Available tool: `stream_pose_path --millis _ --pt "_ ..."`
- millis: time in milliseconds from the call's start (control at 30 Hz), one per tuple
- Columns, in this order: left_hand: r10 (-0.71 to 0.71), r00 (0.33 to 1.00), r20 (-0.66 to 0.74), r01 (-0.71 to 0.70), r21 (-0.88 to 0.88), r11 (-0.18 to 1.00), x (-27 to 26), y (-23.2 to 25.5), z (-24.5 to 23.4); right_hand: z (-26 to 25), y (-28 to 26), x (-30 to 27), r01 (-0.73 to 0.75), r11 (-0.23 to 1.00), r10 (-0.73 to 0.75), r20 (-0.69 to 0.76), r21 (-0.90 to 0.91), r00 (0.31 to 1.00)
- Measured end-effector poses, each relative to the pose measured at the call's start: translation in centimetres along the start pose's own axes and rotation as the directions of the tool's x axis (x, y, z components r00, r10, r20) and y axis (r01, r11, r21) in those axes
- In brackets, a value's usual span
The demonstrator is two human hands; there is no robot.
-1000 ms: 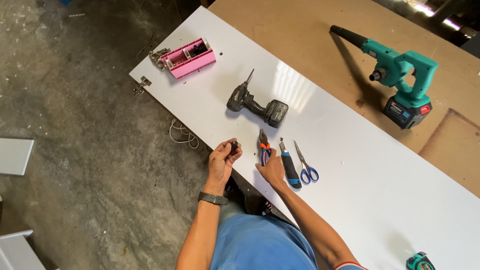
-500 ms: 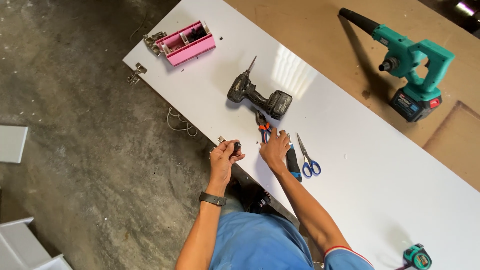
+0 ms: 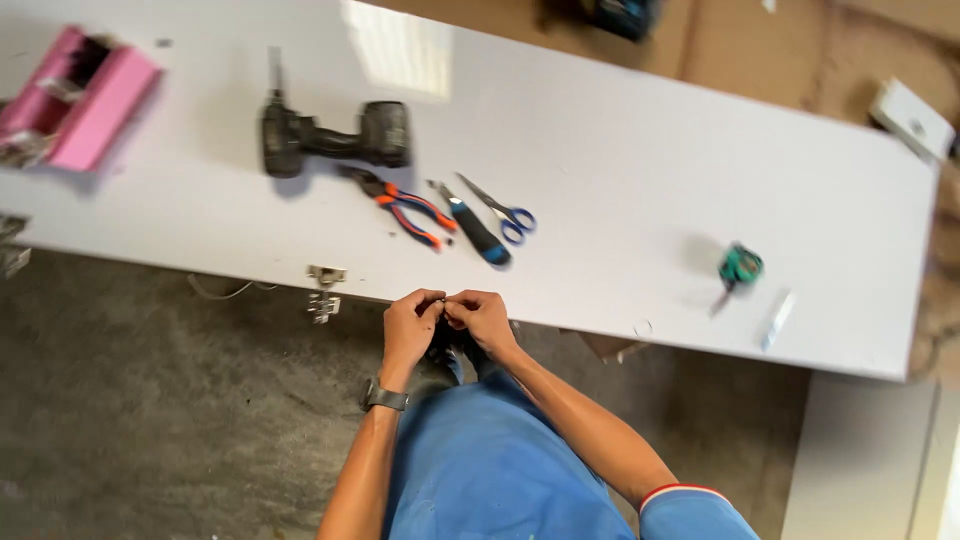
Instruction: Installing hinges onto a white cabinet door using a drill and applying screw covers.
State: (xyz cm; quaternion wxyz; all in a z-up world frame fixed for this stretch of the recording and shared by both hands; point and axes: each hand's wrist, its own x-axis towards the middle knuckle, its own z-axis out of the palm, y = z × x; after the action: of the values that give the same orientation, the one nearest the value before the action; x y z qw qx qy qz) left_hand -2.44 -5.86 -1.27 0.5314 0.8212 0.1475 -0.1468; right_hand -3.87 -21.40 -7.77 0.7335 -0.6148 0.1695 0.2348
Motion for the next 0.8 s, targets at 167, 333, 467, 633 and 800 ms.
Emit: stream_pose_path --millis 167,333,467,633,800 --pt "-0.022 0.967 0.252 0.014 0.033 0.999 -0.9 -2.1 6.6 -3.8 1.8 -4.8 0.05 0.924 -0.196 -0.357 -0.379 0.913" --pt "-0.151 0.892 0.426 0.295 -0.296 0.909 -1.7 -7.2 11.2 -10.9 4.7 -6.1 0.1 0.976 -0.182 -0.475 -0.194 0.861" --pt "-0.28 0.85 0.446 0.498 -0.509 0.702 -2.1 -8.0 10.5 -12.6 1.1 -2.5 0.006 0.782 -0.345 -0.425 -0.623 0.837" --pt "-0.256 0.92 0.298 0.389 -0.609 0.691 -3.3 -7.7 10.1 -11.7 -5.0 8.2 0.106 0.491 -0.456 -0.151 -0.865 0.877" --pt "-0.332 0.936 -0.115 0.152 -0.72 0.677 -12.3 -8.6 13.4 -14.8 -2.6 13.2 0.118 0.275 -0.23 0.054 -0.954 0.972"
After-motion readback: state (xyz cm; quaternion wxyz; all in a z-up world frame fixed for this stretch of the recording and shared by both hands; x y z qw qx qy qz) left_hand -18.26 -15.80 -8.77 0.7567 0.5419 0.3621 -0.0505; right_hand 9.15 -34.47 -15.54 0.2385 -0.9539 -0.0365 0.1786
